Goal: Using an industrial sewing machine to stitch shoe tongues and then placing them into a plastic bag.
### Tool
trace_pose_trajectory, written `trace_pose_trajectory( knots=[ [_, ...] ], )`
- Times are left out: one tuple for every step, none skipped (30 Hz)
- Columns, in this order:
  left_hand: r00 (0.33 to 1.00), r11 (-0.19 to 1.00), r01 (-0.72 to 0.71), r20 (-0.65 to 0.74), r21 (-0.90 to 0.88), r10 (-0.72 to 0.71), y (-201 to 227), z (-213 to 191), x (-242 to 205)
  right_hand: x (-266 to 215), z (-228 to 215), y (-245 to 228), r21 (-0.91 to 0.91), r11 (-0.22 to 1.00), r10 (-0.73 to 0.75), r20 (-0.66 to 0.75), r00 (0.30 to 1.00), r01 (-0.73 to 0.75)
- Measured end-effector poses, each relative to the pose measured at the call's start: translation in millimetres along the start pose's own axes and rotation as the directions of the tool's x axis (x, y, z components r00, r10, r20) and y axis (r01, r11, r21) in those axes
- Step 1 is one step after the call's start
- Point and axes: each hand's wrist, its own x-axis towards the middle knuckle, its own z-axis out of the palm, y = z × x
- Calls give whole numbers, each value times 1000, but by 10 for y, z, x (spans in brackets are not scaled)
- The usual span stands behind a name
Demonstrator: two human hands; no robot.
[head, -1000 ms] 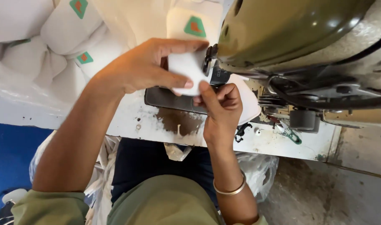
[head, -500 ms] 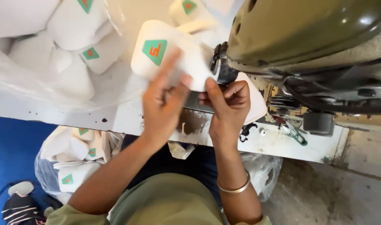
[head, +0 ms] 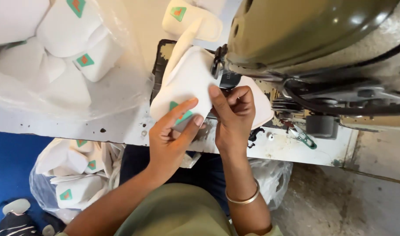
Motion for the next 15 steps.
trace_pose_trajectory(
  knots=[
    [1000,1000,-12,-4,26,12,-26,21,1,-4,-30,11,28,1000,-1,8,1000,0],
    [1000,998,-28,-10,56,29,-39,31,6,-4,-42,28,60,998,-1,19,1000,0],
    [999,998,-30,-10,58,31,-21,45,29,-13,-53,1,62,998,-2,20,1000,0],
    [997,990,70,-36,119,-66,-3,61,55,-20,-64,-27,17,999,-37,15,999,36],
    [985,970,170,-68,176,-161,15,73,82,-28,-73,-53,-28,997,-72,11,997,72],
    [985,970,169,-69,175,-159,8,99,110,-46,-89,-172,-29,997,-73,13,997,73],
    [997,991,73,-26,113,-70,3,117,139,-64,-99,-287,-209,970,-132,-28,991,123],
    [1000,999,-24,10,45,24,3,129,176,-78,-99,-400,-383,909,-198,-56,979,162],
    [1000,999,-28,8,43,27,55,143,218,-73,-393,-442,-384,908,-200,-52,978,165],
    [999,1000,-26,25,-13,26,103,146,248,-75,-688,-475,-425,803,-494,-83,866,417],
    [999,997,-23,42,-68,26,152,146,278,-73,-980,-507,-469,622,-740,-91,666,627],
    [999,997,-26,36,-68,29,207,138,322,1,-1203,-748,-466,624,-738,-87,669,628],
    [999,1000,-26,42,-6,26,269,128,361,73,-1421,-991,-685,231,-910,100,403,691],
    [999,998,-29,44,57,27,336,109,396,158,-1630,-1225,-771,-203,-928,348,131,604],
    [999,998,-36,36,58,34,400,76,461,129,-1758,-1283,-764,-200,-929,348,130,613]
  ],
)
